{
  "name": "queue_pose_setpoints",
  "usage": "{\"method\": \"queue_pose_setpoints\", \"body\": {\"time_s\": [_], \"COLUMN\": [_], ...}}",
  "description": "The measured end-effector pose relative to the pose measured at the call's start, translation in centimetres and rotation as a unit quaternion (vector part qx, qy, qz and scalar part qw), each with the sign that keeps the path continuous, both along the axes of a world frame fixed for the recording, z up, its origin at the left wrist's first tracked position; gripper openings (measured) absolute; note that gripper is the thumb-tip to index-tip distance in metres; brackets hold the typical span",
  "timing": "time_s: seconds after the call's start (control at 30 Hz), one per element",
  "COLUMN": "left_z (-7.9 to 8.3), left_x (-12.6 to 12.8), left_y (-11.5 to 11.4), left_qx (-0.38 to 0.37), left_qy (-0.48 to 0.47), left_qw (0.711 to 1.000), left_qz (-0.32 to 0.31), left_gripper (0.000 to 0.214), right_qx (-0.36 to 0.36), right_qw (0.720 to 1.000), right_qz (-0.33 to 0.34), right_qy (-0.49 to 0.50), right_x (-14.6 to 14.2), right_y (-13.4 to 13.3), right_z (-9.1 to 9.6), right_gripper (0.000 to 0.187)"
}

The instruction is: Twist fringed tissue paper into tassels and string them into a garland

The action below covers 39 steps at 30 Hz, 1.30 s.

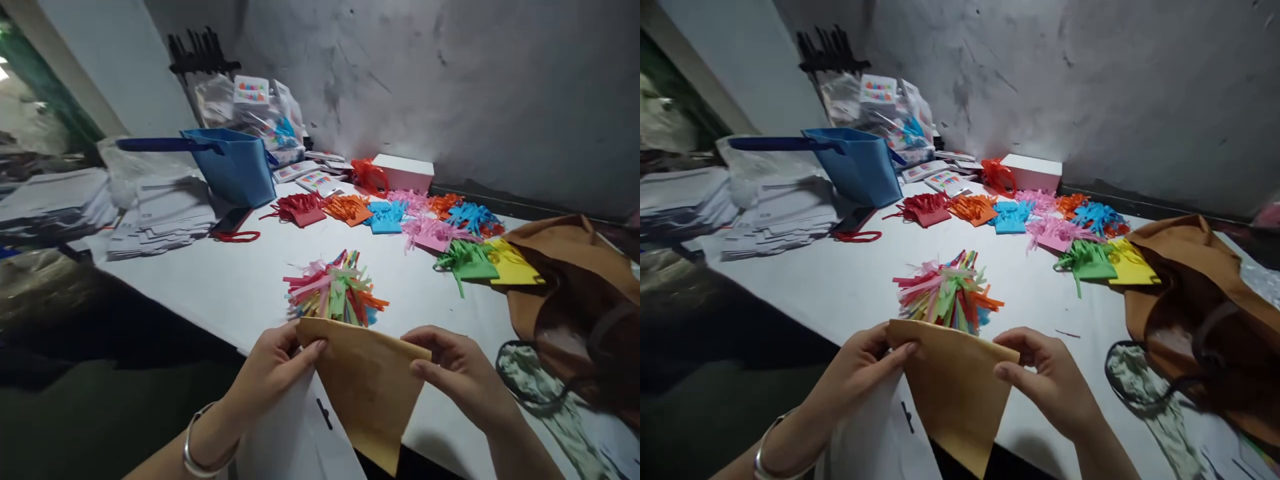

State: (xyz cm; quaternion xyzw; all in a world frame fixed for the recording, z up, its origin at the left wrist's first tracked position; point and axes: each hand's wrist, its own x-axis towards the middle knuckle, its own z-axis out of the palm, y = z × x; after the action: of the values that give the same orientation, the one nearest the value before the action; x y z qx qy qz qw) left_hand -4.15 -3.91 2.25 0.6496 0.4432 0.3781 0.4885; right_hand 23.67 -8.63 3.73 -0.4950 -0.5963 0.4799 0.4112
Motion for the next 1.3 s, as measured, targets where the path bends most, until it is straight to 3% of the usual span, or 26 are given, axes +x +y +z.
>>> {"method": "queue_pose_setpoints", "body": {"time_s": [0.13, 0.33, 0.53, 0.63, 0.8, 0.9, 1.0, 1.07, 1.3], "left_z": [-0.3, -0.9, -1.3, -1.4, -1.7, -1.8, -1.9, -2.0, -2.0], "left_x": [1.8, 3.7, 4.5, 4.7, 4.8, 4.7, 4.6, 4.6, 4.6], "left_y": [0.0, -0.5, -0.8, -0.7, -0.6, -0.5, -0.4, -0.5, -0.5], "left_qx": [0.011, 0.04, 0.035, 0.018, -0.014, -0.035, -0.056, -0.067, -0.067], "left_qy": [0.042, 0.086, 0.084, 0.075, 0.067, 0.067, 0.065, 0.065, 0.045], "left_qw": [0.997, 0.99, 0.99, 0.99, 0.991, 0.99, 0.989, 0.989, 0.99], "left_qz": [-0.065, -0.101, -0.109, -0.116, -0.115, -0.12, -0.12, -0.115, -0.118], "left_gripper": [0.027, 0.023, 0.02, 0.021, 0.023, 0.024, 0.028, 0.029, 0.025], "right_qx": [0.034, -0.013, 0.05, 0.11, 0.169, 0.245, 0.366, 0.403, 0.346], "right_qw": [0.993, 0.996, 0.992, 0.987, 0.974, 0.949, 0.897, 0.877, 0.893], "right_qz": [-0.088, -0.04, -0.108, -0.12, -0.131, -0.149, -0.147, -0.135, -0.136], "right_qy": [-0.073, -0.083, -0.047, -0.017, -0.072, -0.132, -0.198, -0.225, -0.252], "right_x": [1.0, 2.1, 2.2, 2.0, 1.8, 1.8, 1.7, 1.7, 1.8], "right_y": [-1.8, -2.6, -2.7, -2.7, -2.7, -2.8, -2.6, -2.5, -2.7], "right_z": [-1.8, -2.0, -3.1, -3.9, -4.7, -5.1, -5.3, -5.3, -5.2], "right_gripper": [0.023, 0.018, 0.008, 0.014, 0.021, 0.025, 0.034, 0.036, 0.031]}}
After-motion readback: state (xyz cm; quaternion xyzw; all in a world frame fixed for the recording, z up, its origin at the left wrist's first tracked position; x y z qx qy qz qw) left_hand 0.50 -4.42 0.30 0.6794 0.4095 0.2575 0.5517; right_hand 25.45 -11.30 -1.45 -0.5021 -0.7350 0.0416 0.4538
